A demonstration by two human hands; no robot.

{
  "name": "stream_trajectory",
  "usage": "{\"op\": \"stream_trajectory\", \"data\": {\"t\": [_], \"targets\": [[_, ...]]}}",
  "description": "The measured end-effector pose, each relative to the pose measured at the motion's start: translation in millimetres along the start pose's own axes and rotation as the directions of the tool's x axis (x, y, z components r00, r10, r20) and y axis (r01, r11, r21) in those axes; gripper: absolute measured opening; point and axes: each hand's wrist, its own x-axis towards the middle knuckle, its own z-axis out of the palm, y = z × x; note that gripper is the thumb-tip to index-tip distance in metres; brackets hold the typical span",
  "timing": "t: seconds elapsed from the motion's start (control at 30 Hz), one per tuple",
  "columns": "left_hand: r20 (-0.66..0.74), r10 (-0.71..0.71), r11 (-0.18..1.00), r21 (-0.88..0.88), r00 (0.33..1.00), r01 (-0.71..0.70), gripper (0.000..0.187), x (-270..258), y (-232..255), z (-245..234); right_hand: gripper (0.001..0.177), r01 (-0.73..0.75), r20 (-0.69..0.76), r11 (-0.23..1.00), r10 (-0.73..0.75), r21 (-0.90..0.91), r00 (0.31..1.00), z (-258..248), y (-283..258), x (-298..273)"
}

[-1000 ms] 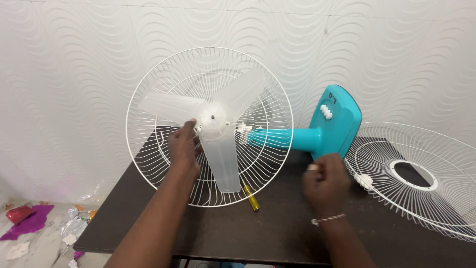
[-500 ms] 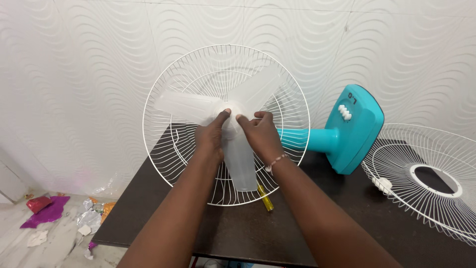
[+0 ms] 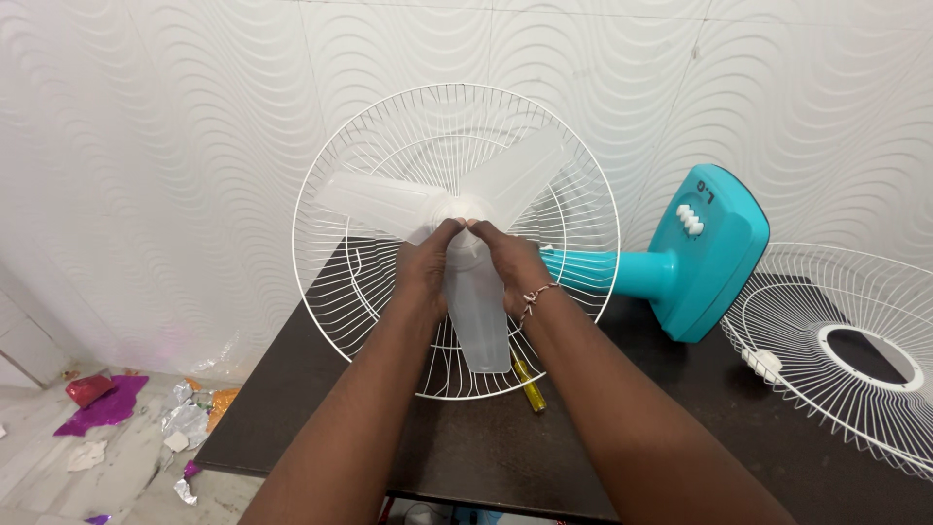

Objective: The person disassembles a teal table fan by removing the front grille, unscrewing the blade hub, detaching the fan blades, and removing the rear hub and grille. A yellow screwdriver is used to loosen the central hub nut. The fan is left partially disassembled on a dark table.

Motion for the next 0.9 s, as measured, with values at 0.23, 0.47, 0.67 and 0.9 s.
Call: {"op": "stream_trajectory", "data": {"t": [0.23, 0.47, 0.67, 0.9], "targets": [[-0.004, 0.044, 0.999, 0.008, 0.999, -0.044, 0.031, 2.4, 3.0, 1.1, 0.048, 0.053, 0.050, 0.998, -0.055, 0.043, 0.997, -0.6, 3.9, 4.6], [-0.064, 0.083, 0.995, 0.052, 0.994, -0.080, 0.030, -1.1, -0.2, 3.7, 0.040, 0.110, 0.042, 0.993, -0.111, 0.029, 0.993, 0.4, 8.9, 1.2], [-0.100, 0.113, 0.992, 0.068, 0.989, -0.106, 0.032, -5.0, 0.6, 7.4, 0.036, 0.104, 0.044, 0.994, -0.106, 0.033, 0.993, -0.6, 10.7, 5.8], [-0.180, 0.179, 0.980, 0.125, 0.967, -0.158, 0.034, -3.8, 2.7, 14.6, 0.026, 0.136, 0.075, 0.983, -0.146, 0.124, 0.986, -1.6, 10.3, 10.4]]}}
